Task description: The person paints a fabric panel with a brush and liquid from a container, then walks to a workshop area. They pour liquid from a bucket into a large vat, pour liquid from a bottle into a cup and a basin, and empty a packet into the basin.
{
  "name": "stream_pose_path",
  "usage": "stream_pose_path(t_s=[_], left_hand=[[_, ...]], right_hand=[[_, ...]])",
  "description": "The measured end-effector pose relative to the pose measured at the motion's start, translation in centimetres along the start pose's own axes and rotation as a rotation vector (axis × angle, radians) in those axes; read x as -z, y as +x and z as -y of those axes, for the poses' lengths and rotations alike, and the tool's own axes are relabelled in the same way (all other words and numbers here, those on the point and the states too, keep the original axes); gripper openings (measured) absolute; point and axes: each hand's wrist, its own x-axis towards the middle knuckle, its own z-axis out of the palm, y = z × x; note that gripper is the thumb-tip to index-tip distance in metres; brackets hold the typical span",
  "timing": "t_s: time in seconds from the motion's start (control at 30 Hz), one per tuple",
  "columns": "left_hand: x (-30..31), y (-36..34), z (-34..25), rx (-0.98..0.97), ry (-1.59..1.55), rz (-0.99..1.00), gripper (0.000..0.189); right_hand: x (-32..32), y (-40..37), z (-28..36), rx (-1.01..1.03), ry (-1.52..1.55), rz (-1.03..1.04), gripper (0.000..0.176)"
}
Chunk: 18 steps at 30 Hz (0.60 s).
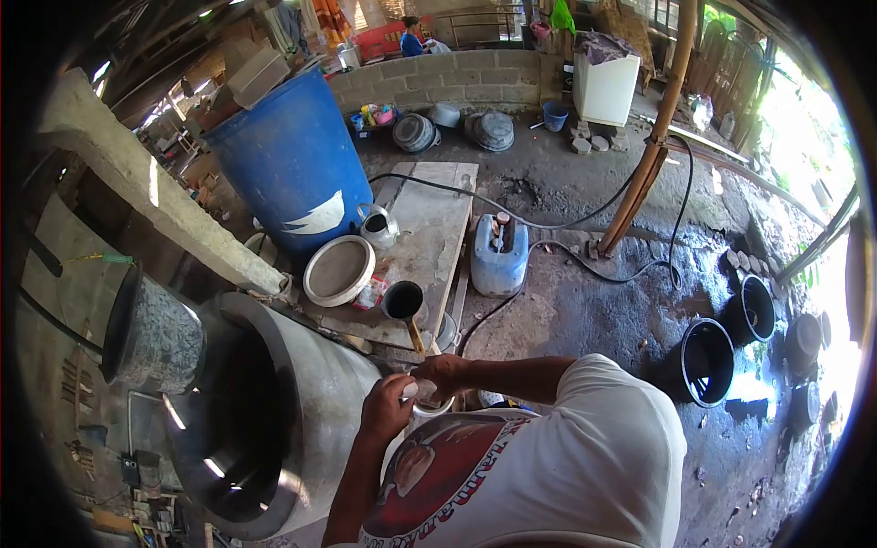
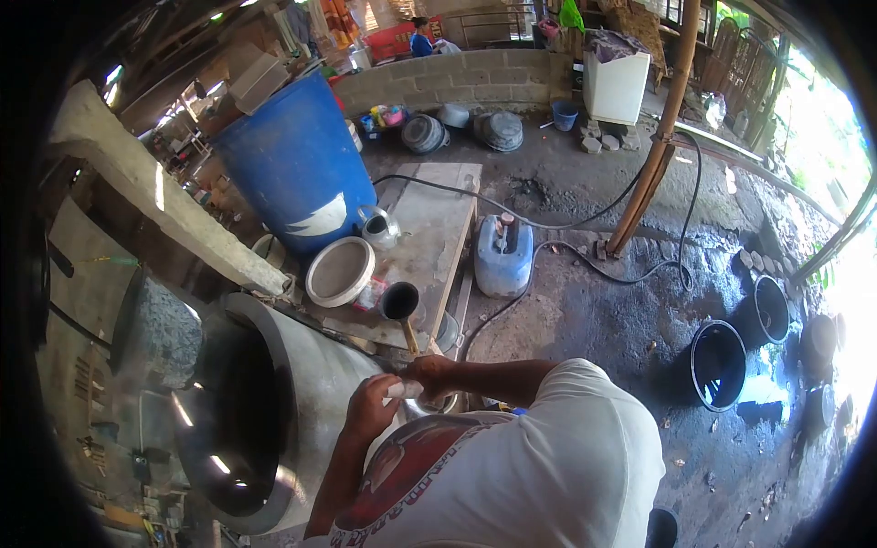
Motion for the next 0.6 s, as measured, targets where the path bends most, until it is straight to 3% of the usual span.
stream_pose_path(t_s=[0.03, 0.07, 0.2, 0.3, 0.4, 0.6], left_hand=[[-0.2, -0.2, 0.2, 0.000, 0.001, -0.002, 0.038], [-0.4, -0.4, 0.3, 0.124, 0.001, 0.057, 0.035], [1.1, 0.0, -1.1, 0.435, 0.045, 0.127, 0.030], [1.6, -0.2, -1.1, 0.403, 0.025, 0.002, 0.029], [1.7, -0.3, -0.9, 0.404, -0.096, -0.111, 0.029], [2.1, -1.2, -0.3, 0.552, -0.215, -0.026, 0.040]], right_hand=[[0.2, -0.1, 0.3, 0.015, 0.011, -0.025, 0.062], [0.4, -0.2, 0.6, 0.030, 0.022, -0.051, 0.056], [0.6, 0.0, 0.5, 0.012, 0.000, -0.026, 0.055], [0.7, 0.2, 0.2, 0.000, -0.029, 0.006, 0.053], [0.9, 0.6, -0.3, -0.015, -0.032, 0.044, 0.064], [1.6, 1.0, -0.3, -0.042, -0.059, 0.064, 0.072]])
